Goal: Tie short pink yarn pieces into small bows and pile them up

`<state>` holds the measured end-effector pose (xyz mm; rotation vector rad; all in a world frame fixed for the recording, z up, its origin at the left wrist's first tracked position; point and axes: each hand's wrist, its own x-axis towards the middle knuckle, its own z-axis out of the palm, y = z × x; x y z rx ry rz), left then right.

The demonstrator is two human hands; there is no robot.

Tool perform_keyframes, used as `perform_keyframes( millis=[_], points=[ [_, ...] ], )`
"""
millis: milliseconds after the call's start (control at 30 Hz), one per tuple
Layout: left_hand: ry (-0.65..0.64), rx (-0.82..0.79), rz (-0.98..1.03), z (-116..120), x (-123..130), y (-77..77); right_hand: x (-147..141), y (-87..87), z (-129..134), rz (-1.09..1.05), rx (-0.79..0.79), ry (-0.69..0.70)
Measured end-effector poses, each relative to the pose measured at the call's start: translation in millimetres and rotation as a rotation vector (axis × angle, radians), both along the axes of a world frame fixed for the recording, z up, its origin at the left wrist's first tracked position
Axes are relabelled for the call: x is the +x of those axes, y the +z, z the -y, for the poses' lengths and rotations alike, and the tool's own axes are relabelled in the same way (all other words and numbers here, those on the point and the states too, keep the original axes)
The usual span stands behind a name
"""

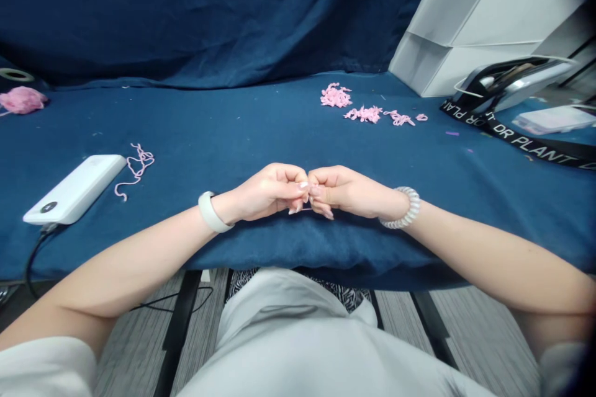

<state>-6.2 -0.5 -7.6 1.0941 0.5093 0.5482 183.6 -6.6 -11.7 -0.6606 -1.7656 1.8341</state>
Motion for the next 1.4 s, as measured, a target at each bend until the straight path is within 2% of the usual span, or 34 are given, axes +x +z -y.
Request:
perform_keyframes(
  millis=[167, 333, 433, 567, 667, 733, 1100, 1200, 1400],
  points=[
    [0.118, -0.023, 0.069, -10, 0, -16.1, -1, -17.8, -11, -0.085, -0.053, -0.232],
    [0.305, -0.039, 0.052, -16, 0, -19.7, 0, -25.0, -15, -0.163, -0.032, -0.393],
    [0.366, -0.056, 0.034, -16, 2, -18.9, 1, -25.1, -14, -0.095, 0.102, -0.464],
    [0.312, -0.043, -0.010, -14, 4, -20.8, 5, -24.0, -14, 0.091, 0.389, -0.566],
    [0.304, -0.036, -0.033, -13, 4, -22.8, 6, -22.3, -12, 0.129, 0.558, -0.563],
    [0.312, -0.045, -0.042, -12, 5, -23.6, 5, -21.0, -10, 0.109, 0.615, -0.548],
    [0.300, 0.090, -0.042, -10, 8, -25.3, 5, -23.5, -10, -0.003, 0.701, -0.520],
    [0.262, 0.092, -0.033, -10, 7, -24.5, 4, -22.6, -9, -0.024, 0.690, -0.513],
    [0.199, 0.187, -0.094, -12, 4, -26.2, 3, -22.3, -6, -0.062, 0.539, -0.478]
  ],
)
